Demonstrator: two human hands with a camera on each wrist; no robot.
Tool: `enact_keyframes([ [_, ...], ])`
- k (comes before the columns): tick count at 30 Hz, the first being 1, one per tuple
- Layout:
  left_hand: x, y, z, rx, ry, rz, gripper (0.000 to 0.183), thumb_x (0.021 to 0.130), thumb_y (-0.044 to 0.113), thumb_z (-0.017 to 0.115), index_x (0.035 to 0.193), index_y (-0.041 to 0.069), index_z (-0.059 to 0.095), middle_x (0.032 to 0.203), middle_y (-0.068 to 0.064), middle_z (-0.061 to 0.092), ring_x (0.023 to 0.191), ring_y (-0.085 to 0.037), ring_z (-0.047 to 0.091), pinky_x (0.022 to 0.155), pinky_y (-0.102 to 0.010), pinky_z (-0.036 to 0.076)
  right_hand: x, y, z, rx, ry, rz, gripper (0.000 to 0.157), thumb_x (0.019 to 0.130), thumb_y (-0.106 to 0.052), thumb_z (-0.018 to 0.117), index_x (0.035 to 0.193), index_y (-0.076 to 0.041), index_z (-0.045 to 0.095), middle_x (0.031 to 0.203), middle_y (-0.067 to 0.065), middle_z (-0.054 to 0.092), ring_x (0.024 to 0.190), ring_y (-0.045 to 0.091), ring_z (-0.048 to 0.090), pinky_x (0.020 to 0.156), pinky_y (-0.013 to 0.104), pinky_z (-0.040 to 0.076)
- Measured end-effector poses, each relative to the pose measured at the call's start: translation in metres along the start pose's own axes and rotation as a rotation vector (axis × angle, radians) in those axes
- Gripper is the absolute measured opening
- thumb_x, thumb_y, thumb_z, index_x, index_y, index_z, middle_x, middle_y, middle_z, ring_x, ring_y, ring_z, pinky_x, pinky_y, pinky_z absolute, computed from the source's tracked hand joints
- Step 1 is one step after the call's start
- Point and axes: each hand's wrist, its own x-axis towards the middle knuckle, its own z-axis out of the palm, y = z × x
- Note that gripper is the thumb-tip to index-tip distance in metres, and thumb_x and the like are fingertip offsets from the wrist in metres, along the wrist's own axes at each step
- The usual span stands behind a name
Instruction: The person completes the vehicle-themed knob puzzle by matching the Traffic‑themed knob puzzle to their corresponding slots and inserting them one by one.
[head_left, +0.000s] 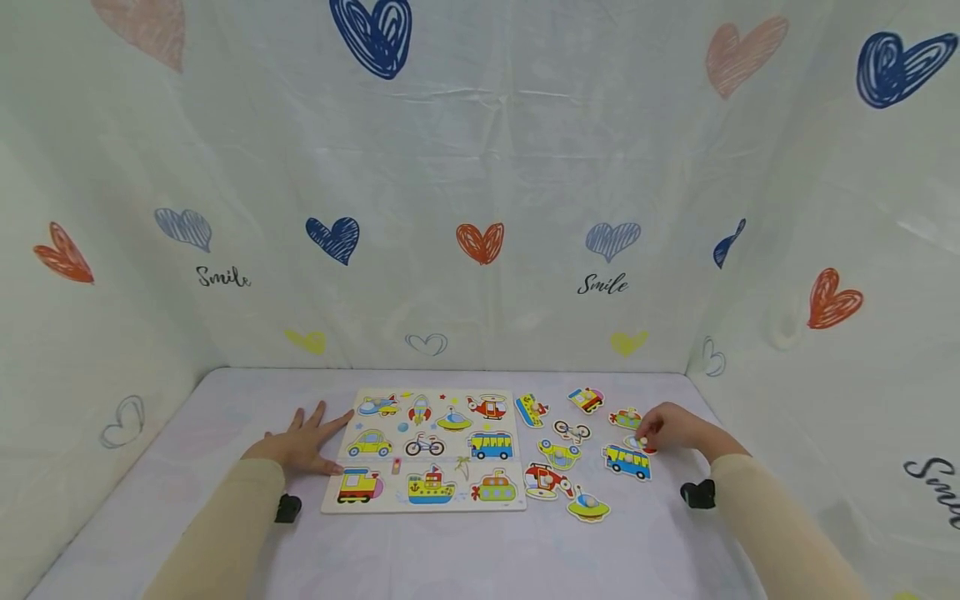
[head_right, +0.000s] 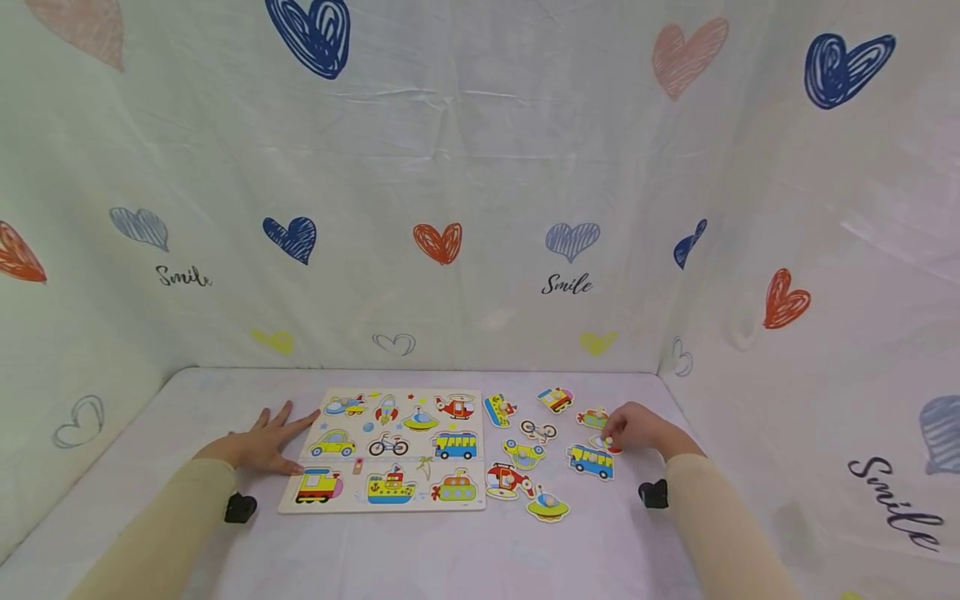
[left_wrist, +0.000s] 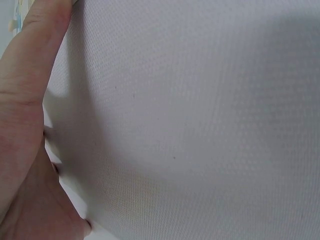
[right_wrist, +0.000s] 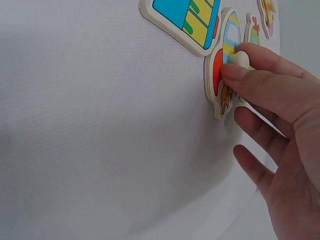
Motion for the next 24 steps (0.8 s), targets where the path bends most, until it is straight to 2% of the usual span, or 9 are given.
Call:
enact_keyframes([
  [8, -0.001, 0.002, -0.001, 0.002, 0.013, -0.001, 0.108, 0.068, 0.055, 0.081, 0.153, 0.015, 0.028, 0.154, -0.036, 0.004, 0.134, -0.064, -0.001, 0.090, -0.086, 0.008, -0.006, -0.005, -0.004, 0.004, 0.022, -0.021, 0.015, 0.084, 0.006, 0.067, 0.089, -0.007, 0.073, 0.088, 0.005, 0.060, 0.080, 0.022, 0.052, 0.067, 0.031, 0.049],
  [13, -0.001, 0.003, -0.002, -0.006, 0.009, -0.002, 0.107, 0.068, 0.054, 0.081, 0.153, 0.015, 0.028, 0.154, -0.036, 0.004, 0.135, -0.064, -0.001, 0.090, -0.086, 0.008, -0.007, -0.015, -0.008, 0.032, 0.012, -0.085, 0.012, 0.086, 0.004, 0.069, 0.091, -0.006, 0.073, 0.086, 0.004, 0.061, 0.079, 0.021, 0.052, 0.069, 0.032, 0.050],
  [24, -0.003, 0.005, -0.006, -0.018, -0.003, -0.001, 0.107, 0.068, 0.053, 0.081, 0.153, 0.014, 0.028, 0.153, -0.036, 0.003, 0.135, -0.064, -0.001, 0.091, -0.085, 0.008, 0.004, -0.062, 0.004, 0.054, -0.013, -0.193, 0.009, 0.087, -0.001, 0.071, 0.093, -0.008, 0.071, 0.084, 0.001, 0.061, 0.081, 0.022, 0.053, 0.072, 0.033, 0.050],
])
